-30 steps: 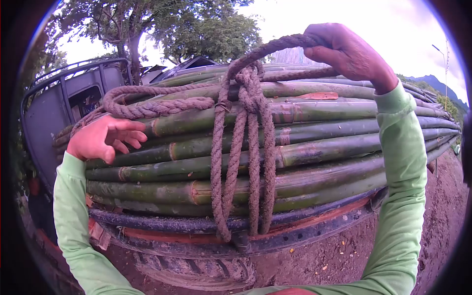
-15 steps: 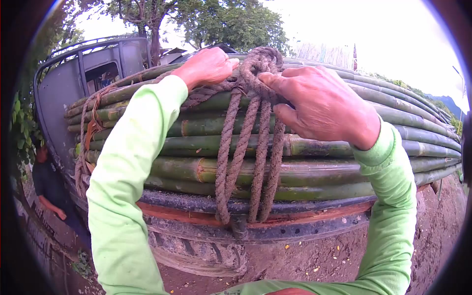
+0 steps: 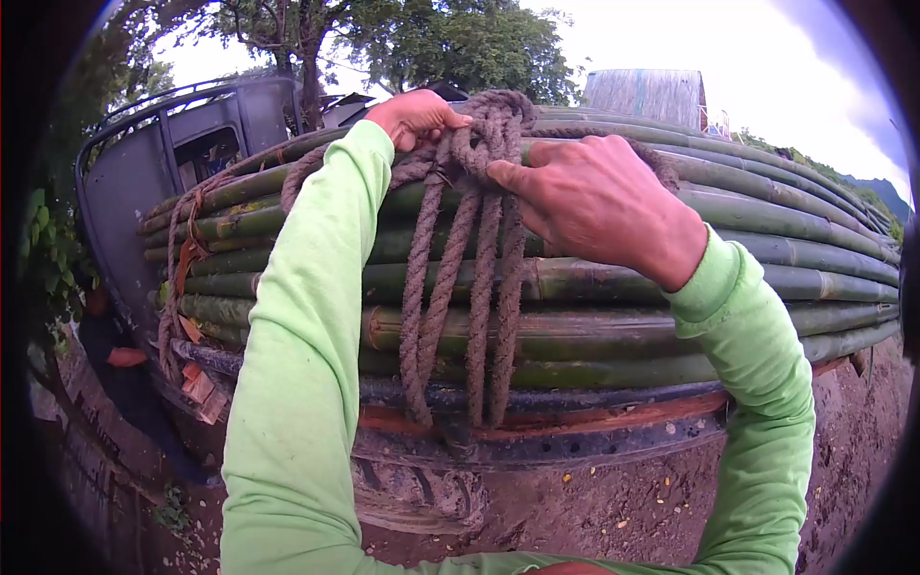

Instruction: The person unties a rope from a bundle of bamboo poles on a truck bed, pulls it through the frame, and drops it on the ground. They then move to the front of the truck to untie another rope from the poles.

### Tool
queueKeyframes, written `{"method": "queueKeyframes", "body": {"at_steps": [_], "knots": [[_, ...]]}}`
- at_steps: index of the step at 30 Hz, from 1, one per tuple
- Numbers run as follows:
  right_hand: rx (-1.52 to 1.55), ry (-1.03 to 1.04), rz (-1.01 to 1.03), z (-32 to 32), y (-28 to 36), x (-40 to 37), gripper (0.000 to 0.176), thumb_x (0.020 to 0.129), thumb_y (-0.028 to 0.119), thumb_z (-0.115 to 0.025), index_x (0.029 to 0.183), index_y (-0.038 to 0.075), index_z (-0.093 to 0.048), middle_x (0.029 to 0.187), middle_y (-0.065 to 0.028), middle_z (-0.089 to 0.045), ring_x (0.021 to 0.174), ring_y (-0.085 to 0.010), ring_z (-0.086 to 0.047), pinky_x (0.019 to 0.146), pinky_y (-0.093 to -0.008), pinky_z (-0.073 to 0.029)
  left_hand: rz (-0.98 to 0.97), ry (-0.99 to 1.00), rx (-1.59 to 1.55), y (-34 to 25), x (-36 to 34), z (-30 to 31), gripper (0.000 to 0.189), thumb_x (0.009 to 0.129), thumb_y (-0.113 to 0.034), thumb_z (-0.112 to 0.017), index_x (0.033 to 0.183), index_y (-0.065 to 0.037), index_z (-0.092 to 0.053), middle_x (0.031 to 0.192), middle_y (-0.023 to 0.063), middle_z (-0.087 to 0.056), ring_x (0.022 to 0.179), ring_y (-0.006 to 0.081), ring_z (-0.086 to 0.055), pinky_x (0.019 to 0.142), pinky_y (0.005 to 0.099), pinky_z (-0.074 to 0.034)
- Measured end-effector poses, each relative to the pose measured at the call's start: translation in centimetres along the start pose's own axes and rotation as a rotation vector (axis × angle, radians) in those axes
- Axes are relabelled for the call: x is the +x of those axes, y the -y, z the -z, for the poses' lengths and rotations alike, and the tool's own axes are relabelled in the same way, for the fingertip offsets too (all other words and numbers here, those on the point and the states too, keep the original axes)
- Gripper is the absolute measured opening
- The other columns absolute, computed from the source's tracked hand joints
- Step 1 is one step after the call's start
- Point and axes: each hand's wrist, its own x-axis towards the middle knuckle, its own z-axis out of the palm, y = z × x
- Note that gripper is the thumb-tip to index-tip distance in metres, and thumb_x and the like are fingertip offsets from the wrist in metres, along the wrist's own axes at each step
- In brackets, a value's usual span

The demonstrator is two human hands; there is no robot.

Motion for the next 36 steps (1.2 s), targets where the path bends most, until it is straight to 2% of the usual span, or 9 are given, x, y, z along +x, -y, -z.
{"method": "queueKeyframes", "body": {"at_steps": [3, 6, 12, 18, 24, 28, 31, 34, 36], "knots": [[-0.032, -0.016, -0.035, -0.9, 0.6, 1.4, 0.02, 0.083, 0.013, -0.052, 0.097, 0.005, -0.064, 0.067, -0.0119, -0.058, 0.058, -0.0298, -0.06, 0.051, -0.043, -0.046, 0.064, -0.185, 0.375, -1.4, 1.2, -1.7, 0.019, 0.066, -0.007, -0.064, 0.077, 0.009, -0.064, 0.068, 0.0127, -0.059, 0.051, 0.0176, -0.052, 0.043, 0.0339, -0.037], [-0.015, -0.023, -0.133, -1.2, -0.3, 4.0, 0.016, 0.082, 0.011, -0.052, 0.088, 0.004, -0.064, 0.067, -0.014, -0.058, 0.059, -0.0306, -0.06, 0.053, -0.0434, -0.047, -0.219, -0.191, 0.599, -0.9, 1.9, -0.2, 0.032, 0.065, -0.01, -0.067, 0.086, 0.014, -0.064, 0.075, 0.0201, -0.063, 0.058, 0.0224, -0.055, 0.049, 0.0404, -0.041], [0.061, -0.001, -0.063, -0.8, 1.7, 5.5, 0.015, 0.076, 0.01, -0.053, 0.066, 0.002, -0.062, 0.065, -0.0173, -0.062, 0.065, -0.0339, -0.064, 0.059, -0.0439, -0.052, -0.134, -0.138, 0.733, -3.6, 0.1, -0.6, 0.037, 0.066, -0.01, -0.072, 0.092, 0.016, -0.064, 0.083, 0.0224, -0.065, 0.069, 0.025, -0.058, 0.058, 0.0425, -0.044], [-0.005, 0.009, -0.122, -4.8, 2.4, 6.4, 0.015, 0.076, 0.012, -0.054, 0.069, 0.002, -0.064, 0.073, -0.0162, -0.066, 0.07, -0.0337, -0.067, 0.062, -0.0444, -0.054, -0.081, -0.075, 0.464, -3.4, -2.4, -0.2, 0.019, 0.08, -0.018, -0.067, 0.069, -0.006, -0.058, 0.06, -0.002, -0.043, 0.048, 0.009, -0.038, 0.04, 0.0266, -0.029], [0.239, 0.074, -0.179, -5.6, -1.6, 10.1, 0.03, 0.081, 0.027, -0.06, 0.096, 0.002, -0.069, 0.087, -0.0189, -0.068, 0.079, -0.0378, -0.066, 0.075, -0.0443, -0.053, -0.025, -0.013, 0.273, -1.1, -7.0, 1.8, 0.023, 0.093, -0.03, -0.054, 0.086, -0.009, -0.06, 0.072, -0.0044, -0.051, 0.064, 0.0045, -0.05, 0.048, 0.02, -0.038], [0.464, 0.26, -0.38, -0.6, -6.1, 2.5, 0.081, 0.071, 0.062, -0.07, 0.131, 0.009, -0.056, 0.126, -0.0175, -0.059, 0.116, -0.0322, -0.056, 0.1, -0.0433, -0.043, -0.359, -0.031, 0.931, 1.4, -9.0, 3.4, 0.046, 0.092, -0.034, -0.055, 0.117, 0.005, -0.057, 0.11, 0.0197, -0.064, 0.101, 0.0315, -0.06, 0.09, 0.0373, -0.046], [0.369, 0.292, -0.382, -2.1, -10.5, -3.8, 0.071, 0.083, 0.058, -0.062, 0.131, 0.007, -0.055, 0.136, -0.0162, -0.052, 0.123, -0.0298, -0.051, 0.103, -0.0407, -0.04, -0.442, -0.049, 1.072, 3.6, -14.7, 3.6, 0.056, 0.086, -0.039, -0.062, 0.125, 0.0, -0.055, 0.119, 0.0234, -0.058, 0.11, 0.0379, -0.055, 0.096, 0.0414, -0.043], [0.442, 0.078, -0.306, -5.7, -11.9, -5.4, 0.056, 0.091, 0.05, -0.054, 0.123, 0.004, -0.058, 0.118, -0.0198, -0.061, 0.114, -0.0333, -0.055, 0.098, -0.04, -0.042, -0.55, -0.145, 1.028, 5.7, -15.4, 3.3, 0.047, 0.084, -0.022, -0.065, 0.124, -0.001, -0.054, 0.113, 0.0217, -0.06, 0.111, 0.0377, -0.054, 0.096, 0.0425, -0.043], [0.365, 0.079, -0.324, -3.3, -9.6, -4.3, 0.043, 0.095, 0.041, -0.051, 0.096, -0.001, -0.061, 0.081, -0.0211, -0.06, 0.076, -0.0336, -0.058, 0.073, -0.0418, -0.046, -0.67, -0.14, 1.195, 6.1, -13.3, 5.8, 0.041, 0.084, -0.017, -0.063, 0.121, -0.002, -0.055, 0.109, 0.018, -0.061, 0.108, 0.0366, -0.055, 0.094, 0.0441, -0.044]]}}
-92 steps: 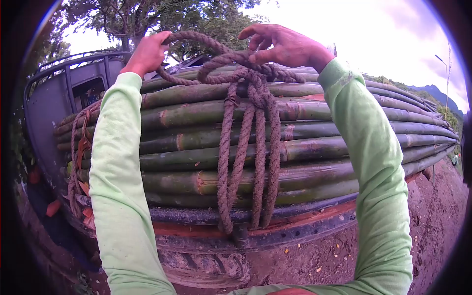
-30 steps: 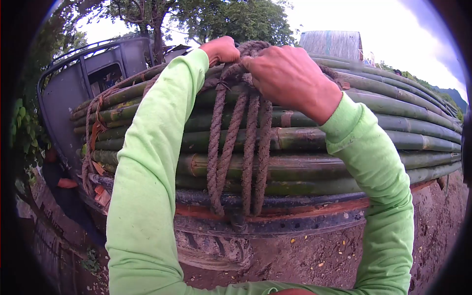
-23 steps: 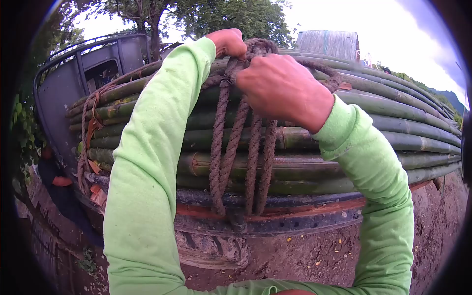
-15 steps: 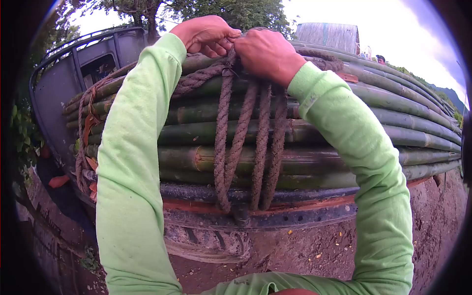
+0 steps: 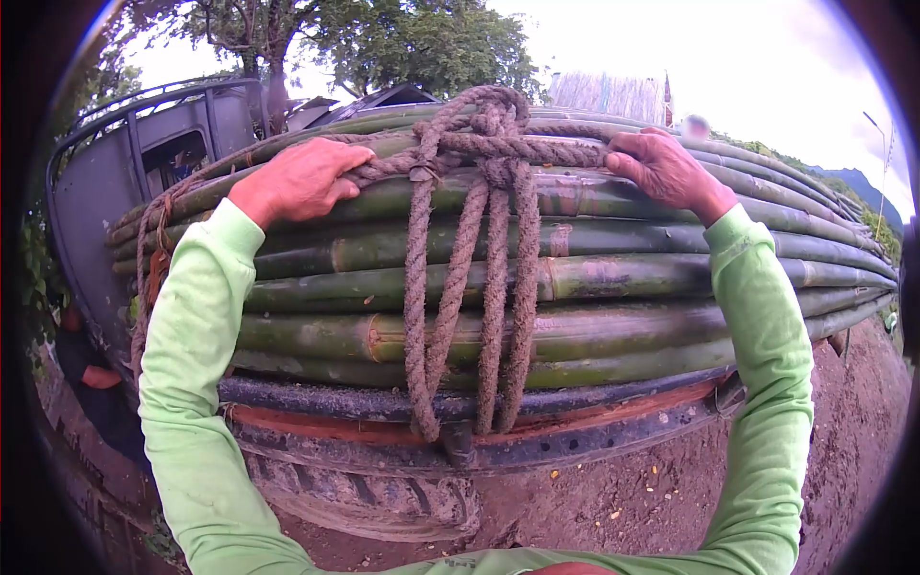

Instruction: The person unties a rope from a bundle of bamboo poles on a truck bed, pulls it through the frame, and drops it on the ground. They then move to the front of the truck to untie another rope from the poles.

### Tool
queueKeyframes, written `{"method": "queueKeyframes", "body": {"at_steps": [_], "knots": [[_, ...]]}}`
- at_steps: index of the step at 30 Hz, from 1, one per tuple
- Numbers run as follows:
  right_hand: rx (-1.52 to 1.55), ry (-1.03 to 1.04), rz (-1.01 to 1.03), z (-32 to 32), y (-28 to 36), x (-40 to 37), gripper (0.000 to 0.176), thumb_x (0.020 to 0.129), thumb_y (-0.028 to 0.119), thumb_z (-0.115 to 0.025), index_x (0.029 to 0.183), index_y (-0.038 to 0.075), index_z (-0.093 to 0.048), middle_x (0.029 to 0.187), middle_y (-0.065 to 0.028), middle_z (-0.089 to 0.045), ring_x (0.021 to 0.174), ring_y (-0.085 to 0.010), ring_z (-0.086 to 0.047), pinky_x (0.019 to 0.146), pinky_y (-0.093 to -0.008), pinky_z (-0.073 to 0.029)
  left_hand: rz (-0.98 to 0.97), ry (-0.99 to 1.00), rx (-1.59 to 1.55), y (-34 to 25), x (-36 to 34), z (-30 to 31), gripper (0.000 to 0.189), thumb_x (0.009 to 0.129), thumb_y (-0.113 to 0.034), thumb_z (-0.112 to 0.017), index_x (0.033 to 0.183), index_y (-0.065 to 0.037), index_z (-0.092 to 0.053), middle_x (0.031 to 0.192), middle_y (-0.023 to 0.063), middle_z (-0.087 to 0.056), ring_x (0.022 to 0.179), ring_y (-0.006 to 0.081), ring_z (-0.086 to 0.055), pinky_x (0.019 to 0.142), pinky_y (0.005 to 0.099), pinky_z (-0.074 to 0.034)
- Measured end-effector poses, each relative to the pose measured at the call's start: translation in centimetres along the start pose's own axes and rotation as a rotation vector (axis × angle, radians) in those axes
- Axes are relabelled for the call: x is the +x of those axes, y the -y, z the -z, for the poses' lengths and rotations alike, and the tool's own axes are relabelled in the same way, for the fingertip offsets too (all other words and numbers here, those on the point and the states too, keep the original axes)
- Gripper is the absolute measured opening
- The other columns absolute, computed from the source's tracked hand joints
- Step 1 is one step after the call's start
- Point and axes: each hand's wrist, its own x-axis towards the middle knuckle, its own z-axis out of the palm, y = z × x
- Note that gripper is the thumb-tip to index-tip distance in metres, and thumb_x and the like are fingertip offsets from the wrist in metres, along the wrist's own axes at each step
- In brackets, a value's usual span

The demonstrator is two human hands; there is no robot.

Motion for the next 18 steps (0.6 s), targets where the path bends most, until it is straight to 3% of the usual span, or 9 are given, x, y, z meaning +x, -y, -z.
{"method": "queueKeyframes", "body": {"at_steps": [3, 5, 7, 8, 9, 11, 13, 16, 18], "knots": [[-0.026, -0.134, 0.054, 1.3, 3.4, 0.7, 0.045, 0.093, 0.036, -0.055, 0.069, -0.002, -0.058, 0.054, -0.0169, -0.049, 0.047, -0.0291, -0.048, 0.053, -0.0431, -0.041, 0.3, 0.092, 0.467, 6.0, 3.3, 3.3, 0.038, 0.085, -0.003, -0.052, 0.121, -0.012, -0.058, 0.117, 0.0065, -0.062, 0.119, 0.0229, -0.05, 0.101, 0.0431, -0.039], [-0.228, -0.168, 0.052, 2.2, 8.2, 2.0, 0.041, 0.091, 0.03, -0.057, 0.063, 0.0, -0.058, 0.052, -0.0132, -0.051, 0.042, -0.0254, -0.045, 0.049, -0.0415, -0.042, 0.407, -0.204, 0.795, 12.0, 4.0, 0.5, 0.042, 0.089, -0.005, -0.046, 0.129, -0.012, -0.055, 0.12, 0.0078, -0.062, 0.123, 0.0272, -0.049, 0.101, 0.0443, -0.04], [-0.513, 0.004, -0.098, 3.6, 15.5, 3.2, 0.032, 0.088, 0.024, -0.058, 0.062, 0.005, -0.064, 0.054, -0.0107, -0.058, 0.042, -0.0219, -0.053, 0.047, -0.0378, -0.047, 0.434, -0.152, 0.362, 11.3, 6.2, 0.3, 0.039, 0.09, -0.014, -0.048, 0.129, -0.01, -0.056, 0.117, 0.0122, -0.063, 0.117, 0.0309, -0.054, 0.096, 0.0433, -0.044], [-0.556, -0.09, 0.011, 2.6, 16.7, 3.9, 0.032, 0.087, 0.021, -0.058, 0.061, 0.004, -0.062, 0.051, -0.0093, -0.054, 0.04, -0.0205, -0.051, 0.044, -0.036, -0.045, 0.443, -0.114, 0.146, 10.4, 7.1, 0.0, 0.039, 0.091, -0.019, -0.048, 0.128, -0.009, -0.056, 0.115, 0.0144, -0.064, 0.115, 0.0327, -0.057, 0.094, 0.0428, -0.045], [-0.597, -0.182, 0.12, 1.4, 17.5, 4.4, 0.031, 0.086, 0.019, -0.058, 0.059, 0.003, -0.06, 0.047, -0.0079, -0.05, 0.037, -0.0191, -0.048, 0.041, -0.0342, -0.042, 0.394, -0.006, -0.05, 9.3, 7.4, 0.0, 0.045, 0.091, -0.033, -0.051, 0.123, -0.004, -0.059, 0.103, 0.0172, -0.066, 0.092, 0.0325, -0.065, 0.079, 0.04, -0.051], [-0.638, -0.339, 0.254, -0.6, 18.3, 5.4, 0.03, 0.085, 0.015, -0.057, 0.057, 0.003, -0.058, 0.043, -0.0065, -0.045, 0.035, -0.0175, -0.046, 0.039, -0.032, -0.041, 0.603, 0.095, -0.599, 2.4, 6.9, 0.8, 0.059, 0.088, -0.054, -0.057, 0.1, 0.003, -0.064, 0.081, 0.0089, -0.062, 0.063, 0.0138, -0.058, 0.049, 0.0274, -0.05], [-0.647, -0.47, 0.309, -1.8, 18.3, 6.7, 0.029, 0.083, 0.014, -0.056, 0.056, 0.004, -0.057, 0.042, -0.0067, -0.045, 0.035, -0.0171, -0.046, 0.039, -0.0311, -0.042, 0.553, 0.146, -0.827, 0.1, 7.1, -0.4, 0.055, 0.084, -0.054, -0.064, 0.094, 0.001, -0.064, 0.073, 0.0041, -0.057, 0.059, 0.0113, -0.055, 0.047, 0.0239, -0.047], [-0.58, -0.117, 0.034, 1.4, 20.1, 5.2, 0.019, 0.082, 0.013, -0.055, 0.073, 0.007, -0.071, 0.07, -0.0145, -0.067, 0.065, -0.0273, -0.069, 0.057, -0.0373, -0.055, 0.506, 0.147, -1.076, -0.7, 8.4, -1.9, 0.043, 0.083, -0.042, -0.07, 0.087, 0.0, -0.063, 0.069, 0.0014, -0.052, 0.055, 0.0098, -0.051, 0.046, 0.0224, -0.044], [-0.66, -0.133, -0.06, 2.8, 18.4, 3.7, 0.019, 0.079, 0.01, -0.054, 0.068, 0.006, -0.068, 0.063, -0.0148, -0.064, 0.059, -0.028, -0.067, 0.053, -0.0375, -0.054, 0.515, 0.085, -1.135, -2.0, 8.5, -1.0, 0.024, 0.081, -0.022, -0.073, 0.079, -0.001, -0.062, 0.064, 0.0012, -0.053, 0.051, 0.0084, -0.049, 0.042, 0.0224, -0.038]]}}
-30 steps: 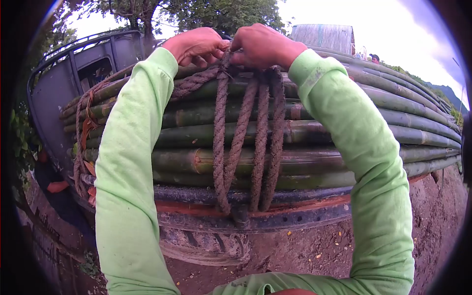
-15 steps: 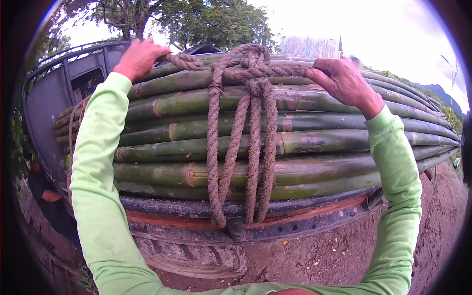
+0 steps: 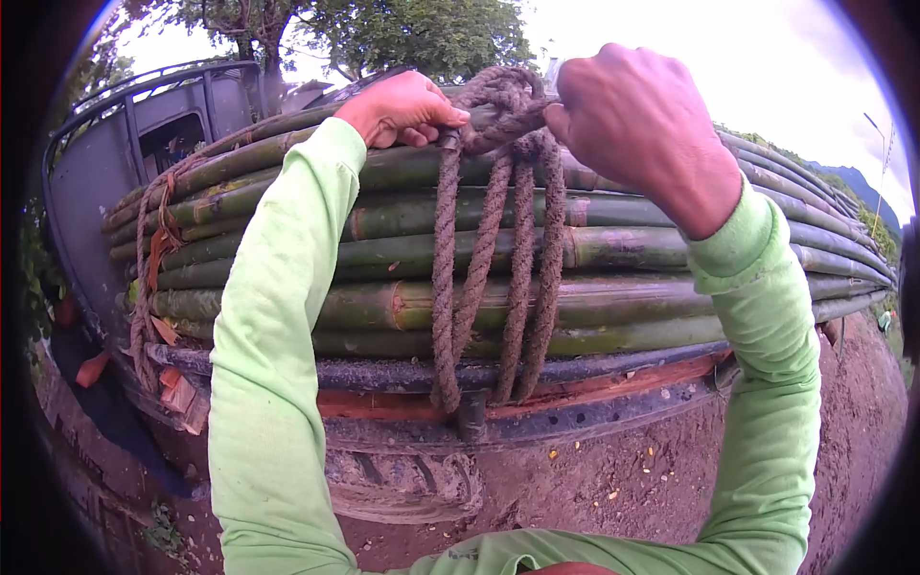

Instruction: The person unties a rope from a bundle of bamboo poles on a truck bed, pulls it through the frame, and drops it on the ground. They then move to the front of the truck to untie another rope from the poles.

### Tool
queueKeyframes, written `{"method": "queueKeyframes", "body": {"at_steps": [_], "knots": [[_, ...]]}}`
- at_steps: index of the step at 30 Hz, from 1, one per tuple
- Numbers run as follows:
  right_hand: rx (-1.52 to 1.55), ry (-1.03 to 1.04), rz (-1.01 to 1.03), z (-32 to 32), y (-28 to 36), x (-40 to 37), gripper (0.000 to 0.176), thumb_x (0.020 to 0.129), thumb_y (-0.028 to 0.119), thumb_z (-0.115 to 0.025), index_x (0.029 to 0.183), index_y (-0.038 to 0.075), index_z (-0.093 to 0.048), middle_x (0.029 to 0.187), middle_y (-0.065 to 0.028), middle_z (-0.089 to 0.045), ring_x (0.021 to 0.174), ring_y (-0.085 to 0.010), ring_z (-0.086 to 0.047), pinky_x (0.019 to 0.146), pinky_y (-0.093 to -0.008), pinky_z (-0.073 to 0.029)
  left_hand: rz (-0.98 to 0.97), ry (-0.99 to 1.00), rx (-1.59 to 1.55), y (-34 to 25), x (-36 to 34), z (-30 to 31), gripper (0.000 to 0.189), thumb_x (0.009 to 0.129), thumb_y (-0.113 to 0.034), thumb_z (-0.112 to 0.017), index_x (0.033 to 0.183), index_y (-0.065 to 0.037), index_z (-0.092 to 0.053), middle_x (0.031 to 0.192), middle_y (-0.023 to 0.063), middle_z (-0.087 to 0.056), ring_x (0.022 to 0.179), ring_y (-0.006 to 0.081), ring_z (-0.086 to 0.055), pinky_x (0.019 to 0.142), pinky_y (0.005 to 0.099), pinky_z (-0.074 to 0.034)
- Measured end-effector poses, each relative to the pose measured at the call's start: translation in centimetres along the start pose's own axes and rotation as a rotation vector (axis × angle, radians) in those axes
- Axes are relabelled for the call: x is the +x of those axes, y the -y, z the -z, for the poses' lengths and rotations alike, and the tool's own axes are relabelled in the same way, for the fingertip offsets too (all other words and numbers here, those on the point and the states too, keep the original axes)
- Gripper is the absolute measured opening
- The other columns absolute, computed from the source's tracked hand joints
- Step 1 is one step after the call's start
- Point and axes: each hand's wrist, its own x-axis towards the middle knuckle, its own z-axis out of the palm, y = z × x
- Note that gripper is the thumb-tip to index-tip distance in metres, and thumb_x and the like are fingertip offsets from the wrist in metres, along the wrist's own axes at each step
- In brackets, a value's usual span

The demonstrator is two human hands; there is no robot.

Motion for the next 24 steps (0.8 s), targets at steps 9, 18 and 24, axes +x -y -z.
{"method": "queueKeyframes", "body": {"at_steps": [9, 18, 24], "knots": [[0.183, 0.019, 0.057, -8.5, 4.8, 1.2, 0.015, 0.08, 0.015, -0.059, 0.071, 0.01, -0.07, 0.072, -0.0105, -0.069, 0.069, -0.0258, -0.07, 0.057, -0.0373, -0.054, -0.004, -0.041, 0.225, -2.6, 1.0, -1.0, 0.019, 0.085, -0.023, -0.064, 0.082, -0.005, -0.062, 0.063, 0.0003, -0.055, 0.051, 0.0087, -0.049, 0.043, 0.0254, -0.035], [0.519, 0.06, 0.193, -7.6, -7.2, -3.6, 0.071, 0.074, 0.054, -0.068, 0.122, 0.002, -0.06, 0.126, -0.0185, -0.055, 0.113, -0.0341, -0.054, 0.098, -0.0415, -0.041, -0.61, -0.059, 0.8, 3.7, -4.6, 1.1, 0.036, 0.098, -0.038, -0.047, 0.106, -0.007, -0.063, 0.105, 0.0077, -0.063, 0.105, 0.0239, -0.05, 0.094, 0.0423, -0.037], [0.396, 0.345, -0.035, -8.9, -13.3, -6.7, 0.068, 0.082, 0.06, -0.06, 0.106, -0.003, -0.063, 0.096, -0.0237, -0.064, 0.093, -0.0341, -0.061, 0.082, -0.0411, -0.046, -0.611, -0.073, 1.204, 4.1, -3.2, 6.0, 0.022, 0.089, -0.033, -0.059, 0.103, -0.016, -0.065, 0.092, 0.0004, -0.06, 0.1, 0.0224, -0.049, 0.085, 0.0448, -0.038]]}}
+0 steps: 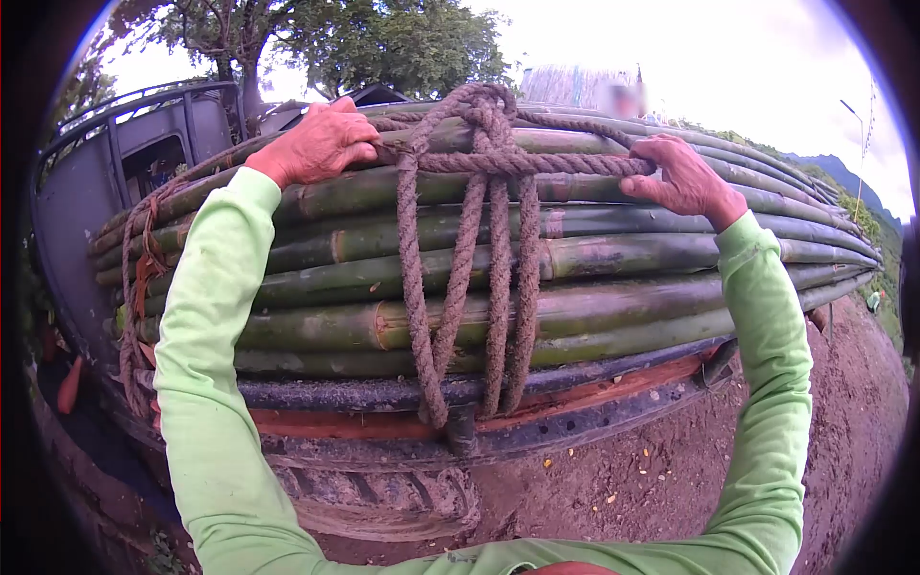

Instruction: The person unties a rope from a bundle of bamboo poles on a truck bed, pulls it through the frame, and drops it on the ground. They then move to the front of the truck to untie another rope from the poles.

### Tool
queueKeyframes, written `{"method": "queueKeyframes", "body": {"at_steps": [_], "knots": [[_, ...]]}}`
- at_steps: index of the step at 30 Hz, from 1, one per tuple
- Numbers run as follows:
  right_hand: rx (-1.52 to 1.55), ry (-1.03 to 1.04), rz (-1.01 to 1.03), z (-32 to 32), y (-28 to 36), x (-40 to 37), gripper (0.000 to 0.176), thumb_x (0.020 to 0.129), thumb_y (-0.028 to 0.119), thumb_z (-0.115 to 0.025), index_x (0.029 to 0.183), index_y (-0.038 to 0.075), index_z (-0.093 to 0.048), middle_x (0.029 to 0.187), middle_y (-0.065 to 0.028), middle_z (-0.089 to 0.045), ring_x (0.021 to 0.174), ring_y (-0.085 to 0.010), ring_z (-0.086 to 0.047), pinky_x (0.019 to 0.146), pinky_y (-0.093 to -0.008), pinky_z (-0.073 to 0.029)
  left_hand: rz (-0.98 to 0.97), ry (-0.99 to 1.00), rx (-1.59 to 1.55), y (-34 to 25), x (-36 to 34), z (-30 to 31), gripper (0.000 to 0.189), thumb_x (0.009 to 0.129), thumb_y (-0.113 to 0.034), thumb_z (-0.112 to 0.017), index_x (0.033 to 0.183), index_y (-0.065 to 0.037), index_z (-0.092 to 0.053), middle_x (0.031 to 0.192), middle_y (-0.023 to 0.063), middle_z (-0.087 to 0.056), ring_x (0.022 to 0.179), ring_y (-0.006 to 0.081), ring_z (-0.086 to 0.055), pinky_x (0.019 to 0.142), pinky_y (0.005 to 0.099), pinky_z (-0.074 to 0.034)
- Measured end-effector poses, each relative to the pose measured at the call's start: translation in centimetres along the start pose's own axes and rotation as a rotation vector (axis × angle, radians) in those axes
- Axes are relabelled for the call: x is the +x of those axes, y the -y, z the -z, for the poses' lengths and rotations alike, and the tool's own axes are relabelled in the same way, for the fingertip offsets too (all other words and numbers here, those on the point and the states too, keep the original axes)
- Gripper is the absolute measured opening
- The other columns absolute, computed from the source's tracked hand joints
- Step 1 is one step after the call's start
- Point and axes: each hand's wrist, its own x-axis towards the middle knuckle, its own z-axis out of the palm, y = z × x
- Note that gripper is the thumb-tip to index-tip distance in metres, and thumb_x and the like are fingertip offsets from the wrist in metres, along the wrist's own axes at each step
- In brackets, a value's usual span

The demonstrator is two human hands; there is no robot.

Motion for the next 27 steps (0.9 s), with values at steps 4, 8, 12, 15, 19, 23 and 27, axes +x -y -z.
{"method": "queueKeyframes", "body": {"at_steps": [4, 8, 12, 15, 19, 23, 27], "knots": [[-0.005, -0.349, 0.445, 3.2, 12.2, -2.3, 0.016, 0.085, 0.014, -0.061, 0.094, 0.001, -0.066, 0.055, -0.0102, -0.054, 0.047, -0.0255, -0.057, 0.048, -0.0409, -0.044, 0.197, -0.168, 0.268, 5.1, 1.1, -1.1, 0.021, 0.09, -0.031, -0.058, 0.106, -0.02, -0.064, 0.097, -0.0024, -0.059, 0.101, 0.0224, -0.049, 0.086, 0.0458, -0.039], [-0.257, -0.232, 0.3, -0.1, 18.4, 4.7, 0.012, 0.079, 0.008, -0.058, 0.072, 0.003, -0.066, 0.066, -0.0131, -0.064, 0.062, -0.0284, -0.068, 0.052, -0.0385, -0.054, 0.454, -0.353, 0.102, 3.4, 3.8, -3.8, 0.028, 0.09, -0.028, -0.058, 0.115, -0.017, -0.062, 0.115, 0.0045, -0.059, 0.113, 0.0282, -0.05, 0.092, 0.0493, -0.042], [-0.245, -0.367, 0.253, -4.7, 18.0, 11.1, 0.013, 0.076, 0.012, -0.059, 0.072, 0.002, -0.066, 0.068, -0.0156, -0.065, 0.064, -0.0334, -0.067, 0.054, -0.04, -0.053, 0.572, -0.104, -0.267, -2.0, 3.6, -0.7, 0.036, 0.088, -0.025, -0.059, 0.121, -0.009, -0.059, 0.116, 0.0177, -0.059, 0.113, 0.0358, -0.053, 0.095, 0.0451, -0.043], [-0.189, -0.329, 0.223, -3.8, 18.4, 11.4, 0.022, 0.077, 0.023, -0.062, 0.077, 0.002, -0.069, 0.092, -0.0189, -0.068, 0.08, -0.0308, -0.069, 0.068, -0.0408, -0.055, 0.0, -0.189, -0.36, -1.1, 3.6, -4.4, 0.036, 0.086, -0.021, -0.061, 0.118, -0.004, -0.058, 0.112, 0.0213, -0.059, 0.109, 0.0382, -0.054, 0.094, 0.0418, -0.044], [0.184, -0.251, 0.255, -1.1, 11.2, 6.4, 0.066, 0.078, 0.05, -0.063, 0.118, -0.002, -0.06, 0.113, -0.0241, -0.061, 0.109, -0.038, -0.057, 0.098, -0.0441, -0.042, -0.084, -0.19, -0.323, -1.6, 4.4, -4.5, 0.032, 0.085, -0.014, -0.061, 0.115, -0.005, -0.059, 0.112, 0.0203, -0.059, 0.11, 0.0368, -0.054, 0.092, 0.0414, -0.044], [0.341, 0.001, -0.002, -2.1, 2.2, 2.6, 0.067, 0.082, 0.055, -0.059, 0.117, -0.001, -0.058, 0.111, -0.0242, -0.06, 0.109, -0.0358, -0.055, 0.096, -0.0434, -0.041, -0.072, -0.088, -0.088, -1.7, 4.8, -2.5, 0.02, 0.086, -0.019, -0.061, 0.101, -0.006, -0.059, 0.095, 0.0147, -0.057, 0.093, 0.0363, -0.058, 0.077, 0.0447, -0.047], [0.099, -0.109, 0.138, -1.7, 3.8, 1.0, 0.048, 0.087, 0.048, -0.055, 0.093, 0.0, -0.059, 0.09, -0.0199, -0.061, 0.093, -0.0323, -0.058, 0.082, -0.0443, -0.044, 0.066, -0.115, 0.09, 4.4, 3.3, -3.2, 0.022, 0.087, -0.028, -0.06, 0.097, -0.009, -0.06, 0.095, 0.0104, -0.06, 0.088, 0.0363, -0.06, 0.072, 0.0459, -0.048]]}}
